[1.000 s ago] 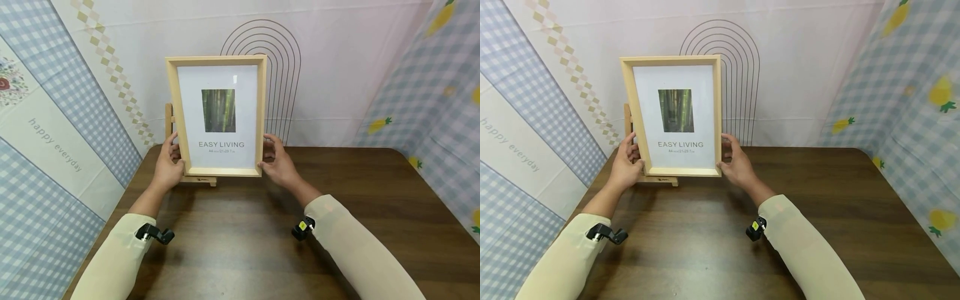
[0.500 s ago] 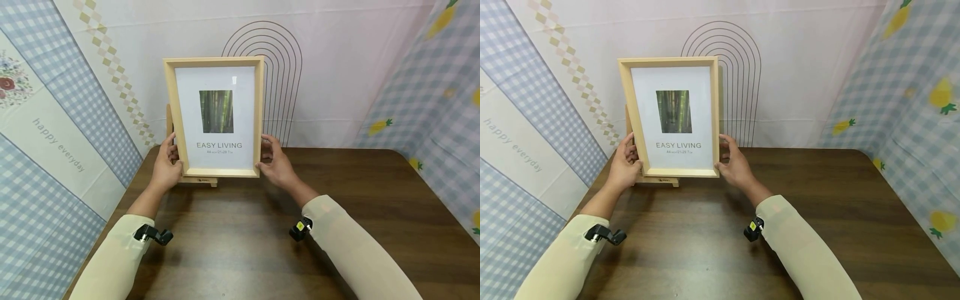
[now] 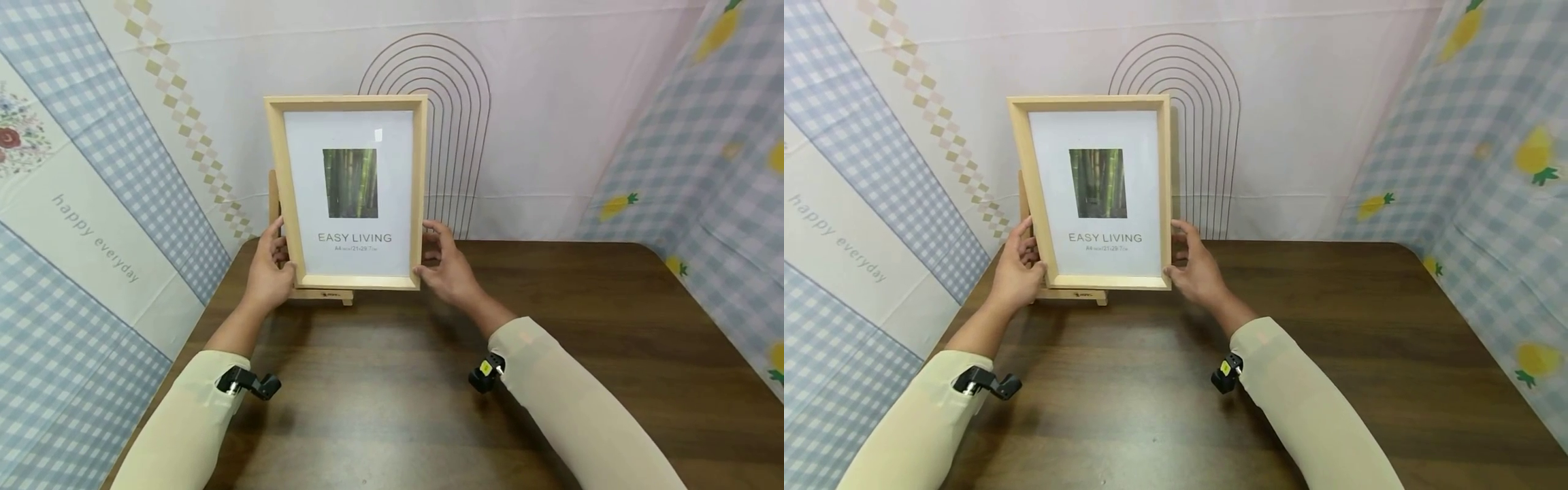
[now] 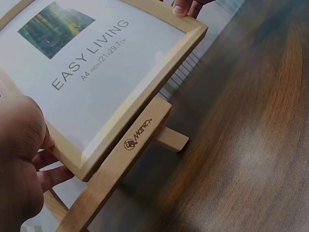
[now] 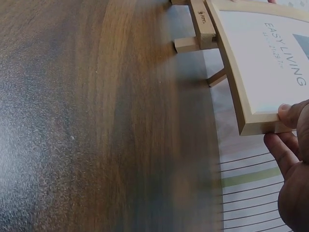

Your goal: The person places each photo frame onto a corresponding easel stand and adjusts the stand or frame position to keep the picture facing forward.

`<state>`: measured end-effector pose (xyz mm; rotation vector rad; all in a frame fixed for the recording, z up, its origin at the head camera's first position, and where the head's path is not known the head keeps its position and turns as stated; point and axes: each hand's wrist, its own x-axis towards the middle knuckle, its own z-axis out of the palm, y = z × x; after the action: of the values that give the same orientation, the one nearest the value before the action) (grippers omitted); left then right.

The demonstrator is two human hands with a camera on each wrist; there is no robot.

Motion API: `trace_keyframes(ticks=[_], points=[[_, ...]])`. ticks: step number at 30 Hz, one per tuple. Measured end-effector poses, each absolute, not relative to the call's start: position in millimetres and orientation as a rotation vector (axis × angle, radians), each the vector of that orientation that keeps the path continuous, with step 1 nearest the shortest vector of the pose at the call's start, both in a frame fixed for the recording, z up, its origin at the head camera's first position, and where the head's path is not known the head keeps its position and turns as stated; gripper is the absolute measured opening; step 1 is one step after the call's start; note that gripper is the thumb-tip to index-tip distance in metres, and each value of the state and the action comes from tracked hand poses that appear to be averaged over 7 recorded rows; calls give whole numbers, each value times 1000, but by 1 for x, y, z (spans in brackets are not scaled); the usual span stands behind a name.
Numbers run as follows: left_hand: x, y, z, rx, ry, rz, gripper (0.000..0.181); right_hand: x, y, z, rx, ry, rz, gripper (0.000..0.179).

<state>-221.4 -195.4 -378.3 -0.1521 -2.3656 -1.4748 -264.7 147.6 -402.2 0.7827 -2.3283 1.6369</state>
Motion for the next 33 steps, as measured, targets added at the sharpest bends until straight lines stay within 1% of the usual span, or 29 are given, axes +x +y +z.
trace_keyframes(ticks=[33], points=[[-216,-212,-375,-110,-2371,-1477,90,-266,125,-403,823,-2297,1651,91]])
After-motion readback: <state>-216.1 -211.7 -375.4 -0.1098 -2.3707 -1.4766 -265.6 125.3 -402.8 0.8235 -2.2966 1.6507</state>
